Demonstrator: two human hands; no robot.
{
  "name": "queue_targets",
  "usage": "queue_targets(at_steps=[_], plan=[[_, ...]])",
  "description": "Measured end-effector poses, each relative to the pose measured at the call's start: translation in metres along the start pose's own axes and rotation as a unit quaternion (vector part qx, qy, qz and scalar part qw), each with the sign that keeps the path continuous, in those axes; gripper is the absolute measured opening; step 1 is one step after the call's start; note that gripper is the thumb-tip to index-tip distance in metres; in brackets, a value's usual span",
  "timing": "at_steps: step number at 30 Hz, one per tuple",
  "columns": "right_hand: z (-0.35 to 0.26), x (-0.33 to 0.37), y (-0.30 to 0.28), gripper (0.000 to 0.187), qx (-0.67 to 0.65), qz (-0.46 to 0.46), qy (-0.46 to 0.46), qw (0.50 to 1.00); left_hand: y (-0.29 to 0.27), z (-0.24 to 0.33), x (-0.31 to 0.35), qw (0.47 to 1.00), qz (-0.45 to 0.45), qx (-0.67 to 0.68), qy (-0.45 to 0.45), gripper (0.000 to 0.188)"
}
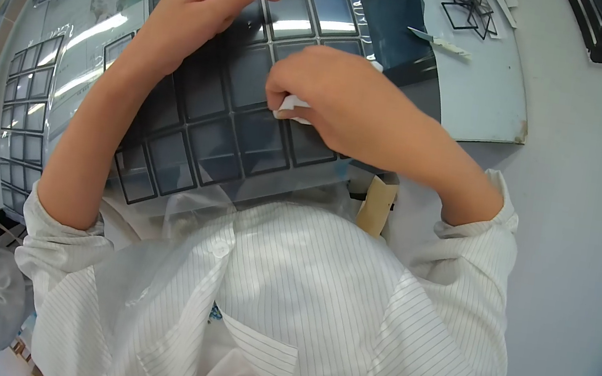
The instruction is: Inspecting and cleaning the individual cells of a grid component using a wipe and a pointed tool.
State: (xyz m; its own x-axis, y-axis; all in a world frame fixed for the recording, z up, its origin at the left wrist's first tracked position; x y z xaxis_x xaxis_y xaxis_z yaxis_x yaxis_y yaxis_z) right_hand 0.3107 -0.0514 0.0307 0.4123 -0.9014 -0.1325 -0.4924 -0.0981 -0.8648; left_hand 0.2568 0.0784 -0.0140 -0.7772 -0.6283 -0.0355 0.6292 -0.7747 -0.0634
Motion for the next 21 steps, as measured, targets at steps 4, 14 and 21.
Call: queue_targets(at_steps=[4, 14, 21], plan=[[0.002, -0.006, 0.005, 0.021, 0.001, -0.002, -0.001, 1.000, 0.001, 0.012, -0.002, 1.000, 0.007, -0.012, 0.000, 0.024], [-0.022, -0.019, -0.005, 0.024, 0.033, 0.034, -0.075, 0.996, 0.003, 0.007, -0.006, 0.999, -0.015, 0.037, 0.021, 0.025], [-0.020, -0.033, -0.001, 0.016, 0.029, 0.023, -0.023, 0.999, -0.001, 0.007, -0.005, 0.999, -0.001, 0.053, 0.008, 0.025]])
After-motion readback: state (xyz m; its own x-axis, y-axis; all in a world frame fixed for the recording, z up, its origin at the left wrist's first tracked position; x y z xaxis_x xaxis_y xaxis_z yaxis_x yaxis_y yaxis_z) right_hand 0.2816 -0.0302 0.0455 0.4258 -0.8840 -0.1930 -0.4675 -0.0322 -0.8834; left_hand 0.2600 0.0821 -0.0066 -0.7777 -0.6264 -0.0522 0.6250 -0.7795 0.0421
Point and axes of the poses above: each hand's wrist, its own x-axis away from the middle knuckle, its own y-axis out of the palm, z = x × y, the point moved 9 cm from there along -x, towards the middle knuckle, and after that the axes turned 8 degrees about x, right-handed, at the moved point
